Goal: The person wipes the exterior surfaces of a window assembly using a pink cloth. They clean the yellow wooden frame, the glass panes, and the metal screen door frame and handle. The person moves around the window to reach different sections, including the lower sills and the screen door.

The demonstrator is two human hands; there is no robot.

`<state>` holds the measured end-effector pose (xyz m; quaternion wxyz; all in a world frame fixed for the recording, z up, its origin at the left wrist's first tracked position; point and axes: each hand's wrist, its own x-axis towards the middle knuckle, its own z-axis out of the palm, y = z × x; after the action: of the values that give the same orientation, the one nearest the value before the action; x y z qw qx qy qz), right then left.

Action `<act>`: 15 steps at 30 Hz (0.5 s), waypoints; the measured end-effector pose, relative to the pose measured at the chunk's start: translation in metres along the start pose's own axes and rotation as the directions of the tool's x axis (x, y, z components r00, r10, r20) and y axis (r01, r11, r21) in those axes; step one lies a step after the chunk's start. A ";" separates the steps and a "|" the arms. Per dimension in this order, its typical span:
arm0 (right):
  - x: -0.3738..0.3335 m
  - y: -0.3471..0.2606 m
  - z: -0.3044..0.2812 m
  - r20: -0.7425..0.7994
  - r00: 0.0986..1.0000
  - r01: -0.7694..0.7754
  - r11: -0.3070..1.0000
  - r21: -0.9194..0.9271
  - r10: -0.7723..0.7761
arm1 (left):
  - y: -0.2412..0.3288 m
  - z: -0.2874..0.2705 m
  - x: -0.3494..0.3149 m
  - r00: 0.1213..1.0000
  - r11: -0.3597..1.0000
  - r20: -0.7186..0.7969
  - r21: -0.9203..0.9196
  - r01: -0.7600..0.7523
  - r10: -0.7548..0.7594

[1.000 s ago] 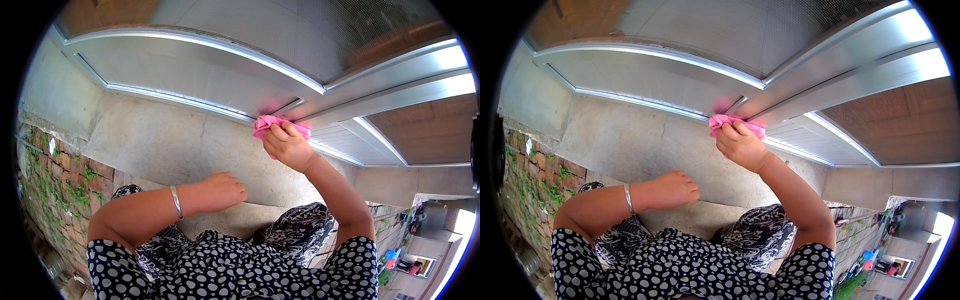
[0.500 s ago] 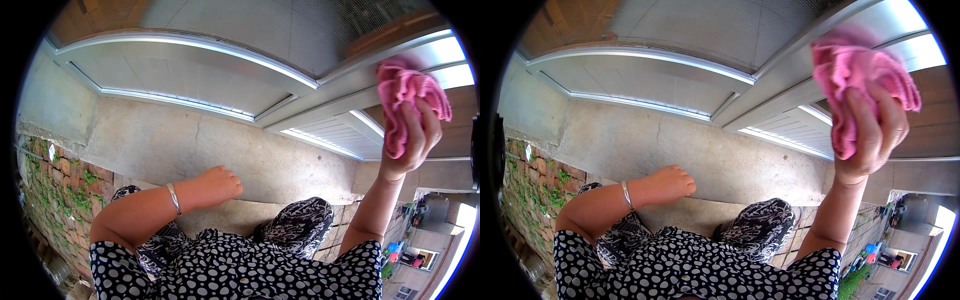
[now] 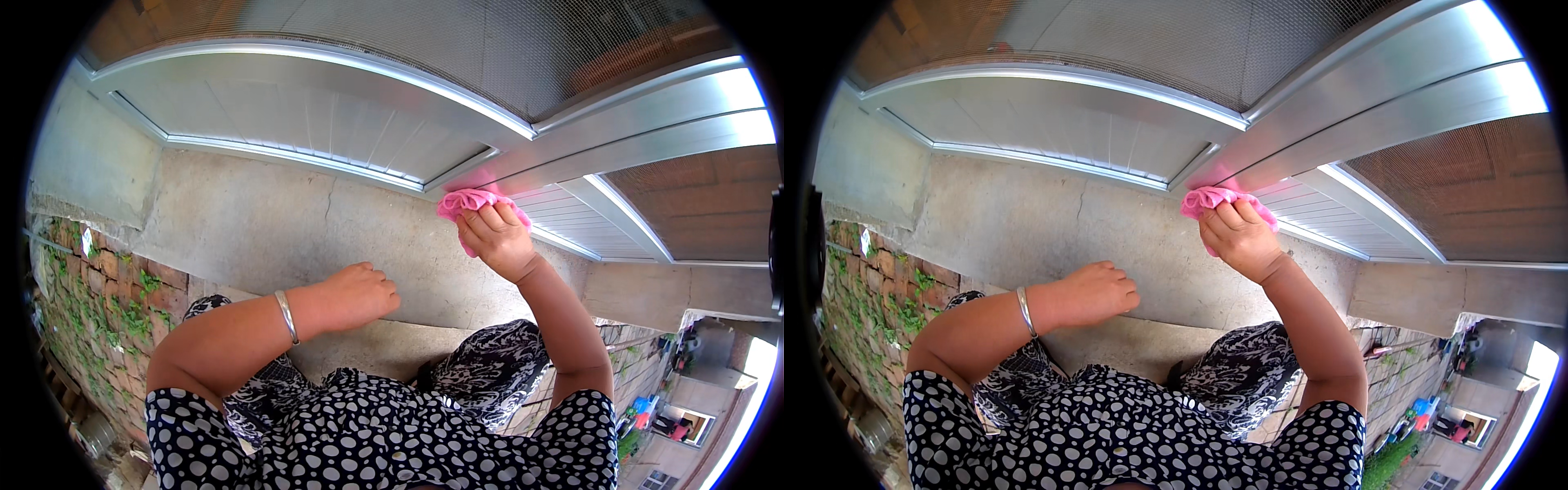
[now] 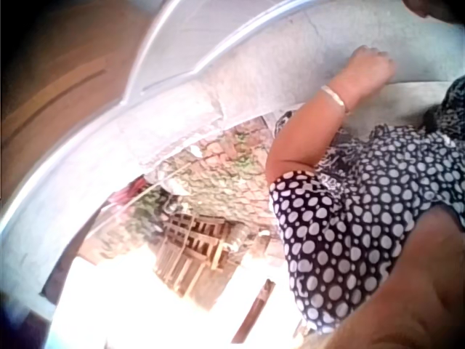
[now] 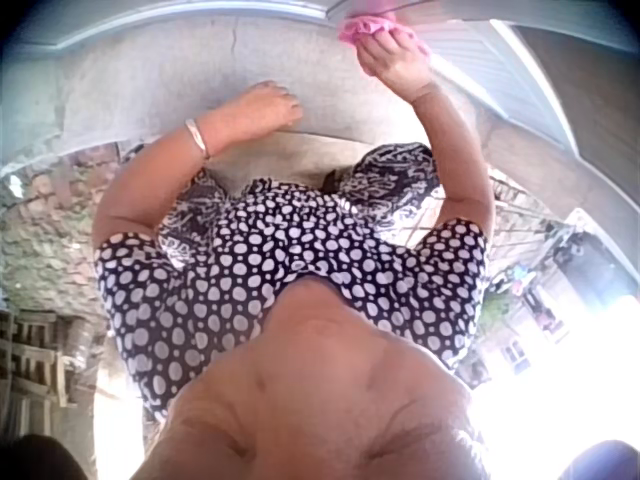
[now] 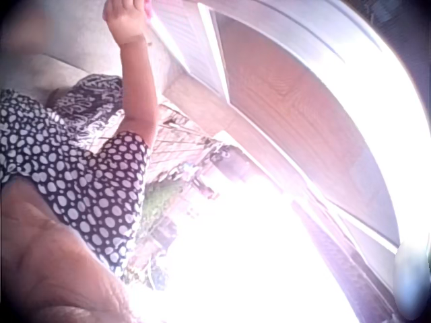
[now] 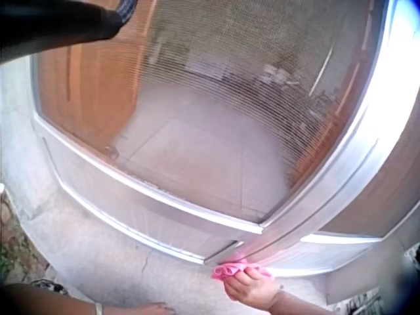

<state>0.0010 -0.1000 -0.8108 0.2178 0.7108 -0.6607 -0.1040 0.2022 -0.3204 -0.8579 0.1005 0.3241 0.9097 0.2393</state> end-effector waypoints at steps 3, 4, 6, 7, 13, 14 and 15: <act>0.003 -0.008 0.023 0.131 0.988 0.075 0.997 0.033 -0.079 | -0.001 0.004 -0.001 0.997 0.999 -0.076 -0.040 -0.010 0.007; 0.002 -0.011 0.030 0.187 0.977 0.095 0.994 0.047 -0.102 | -0.001 0.003 0.001 0.997 0.998 -0.083 -0.061 -0.009 0.004; 0.000 -0.015 0.040 0.243 0.962 0.112 0.991 0.075 -0.127 | 0.000 0.001 0.004 0.999 0.999 -0.032 -0.042 0.005 -0.006; 0.000 -0.016 0.040 0.263 0.956 0.114 0.990 0.080 -0.131 | 0.002 -0.001 0.004 1.000 1.000 0.026 -0.001 0.015 -0.015; 0.017 0.005 -0.034 0.035 0.999 -0.005 0.997 -0.082 0.008 | 0.006 -0.006 0.009 0.970 0.993 0.216 0.056 0.103 -0.112; 0.025 0.014 -0.055 -0.052 0.997 -0.069 0.991 -0.118 0.063 | 0.006 -0.003 0.006 0.973 0.992 0.196 0.046 0.118 -0.125; 0.029 0.023 -0.082 -0.142 0.983 -0.142 0.966 -0.216 0.113 | 0.005 0.002 0.003 0.991 0.996 0.111 0.055 0.067 -0.073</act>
<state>0.0190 -0.1147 -0.7240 0.3452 0.6427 -0.6737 -0.1182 0.2030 -0.3144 -0.8569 0.1517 0.3074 0.9192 0.1936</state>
